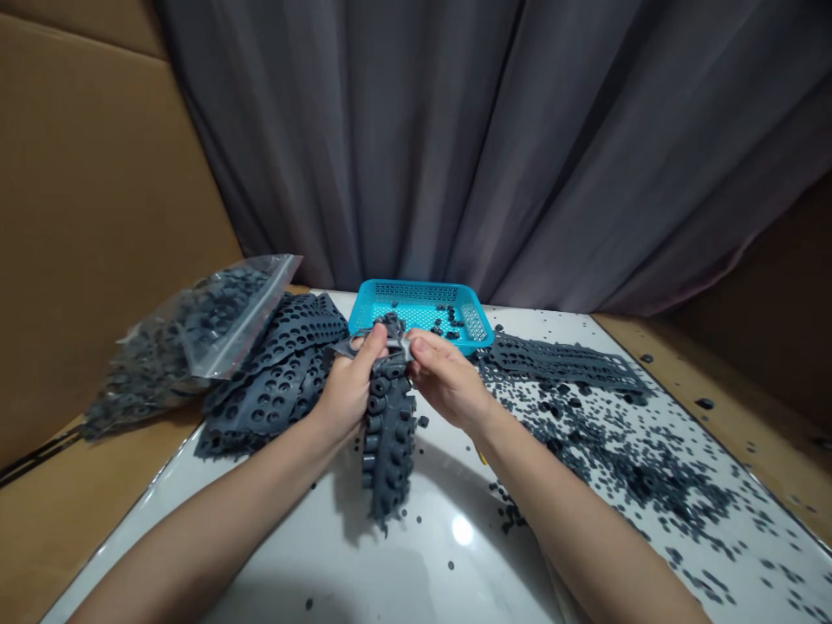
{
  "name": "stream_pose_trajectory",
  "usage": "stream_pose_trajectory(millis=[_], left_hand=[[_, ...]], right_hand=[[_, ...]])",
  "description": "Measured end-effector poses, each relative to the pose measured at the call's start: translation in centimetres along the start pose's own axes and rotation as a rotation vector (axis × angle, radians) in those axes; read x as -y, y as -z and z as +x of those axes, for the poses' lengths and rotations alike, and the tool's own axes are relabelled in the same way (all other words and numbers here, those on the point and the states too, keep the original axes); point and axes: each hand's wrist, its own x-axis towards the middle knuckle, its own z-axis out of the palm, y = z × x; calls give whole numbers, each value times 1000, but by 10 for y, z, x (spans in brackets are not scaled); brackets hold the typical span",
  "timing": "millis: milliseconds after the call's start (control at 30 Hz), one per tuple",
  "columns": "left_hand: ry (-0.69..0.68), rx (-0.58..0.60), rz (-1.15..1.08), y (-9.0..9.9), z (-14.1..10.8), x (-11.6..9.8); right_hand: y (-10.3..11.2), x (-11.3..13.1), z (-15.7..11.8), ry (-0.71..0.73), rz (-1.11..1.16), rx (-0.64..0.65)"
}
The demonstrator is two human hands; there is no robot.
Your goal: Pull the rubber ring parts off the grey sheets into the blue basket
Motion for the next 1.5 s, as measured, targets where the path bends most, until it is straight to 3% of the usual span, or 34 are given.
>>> stream_pose_trajectory(millis=[133, 233, 333, 433, 500, 567, 633, 700, 767, 833, 867, 967, 1067, 1167, 1233, 1400, 1500], left_hand=[[188, -144, -133, 3, 9, -2], [107, -183, -101, 6, 13, -4], [-59, -108, -14, 6, 13, -1], [-27, -1, 80, 6, 11, 4], [14, 43, 166, 5, 11, 6], [25, 63, 214, 5, 12, 7], [15, 62, 203, 6, 12, 8], [-13, 73, 182, 8, 13, 9], [-44, 115, 182, 11, 13, 10], [-82, 195, 201, 13, 13, 11], [-104, 237, 211, 15, 12, 11], [-178, 323, 262, 15, 9, 9], [-265, 338, 466, 12, 6, 2], [-250, 385, 678, 10, 6, -4], [-175, 401, 677, 10, 7, -4], [-1, 257, 186, 5, 6, 13], [116, 155, -17, -2, 2, 19]], right_hand=[[2, 12, 3, 118, 138, -74], [16, 32, 7, 235, 10, -127], [47, 38, 12, 302, -445, -233], [91, 23, 16, 154, -1109, -368], [115, 9, 16, 76, -1301, -410], [125, 2, 14, 41, -1370, -434], [118, 5, 12, 39, -1425, -442], [96, 17, 9, 117, -1415, -374], [66, 33, 5, 254, -1294, -165], [37, 47, 0, 240, -1239, 105], [25, 51, -3, 226, -1282, 161], [4, 56, -11, 166, -1454, 218], [-3, 55, -15, 128, -1523, 237], [-4, 56, -15, 117, -1485, 208], [0, 56, -14, 79, -1351, 203], [19, 41, -5, -38, -716, 227], [23, 23, 1, -71, -300, 141]])
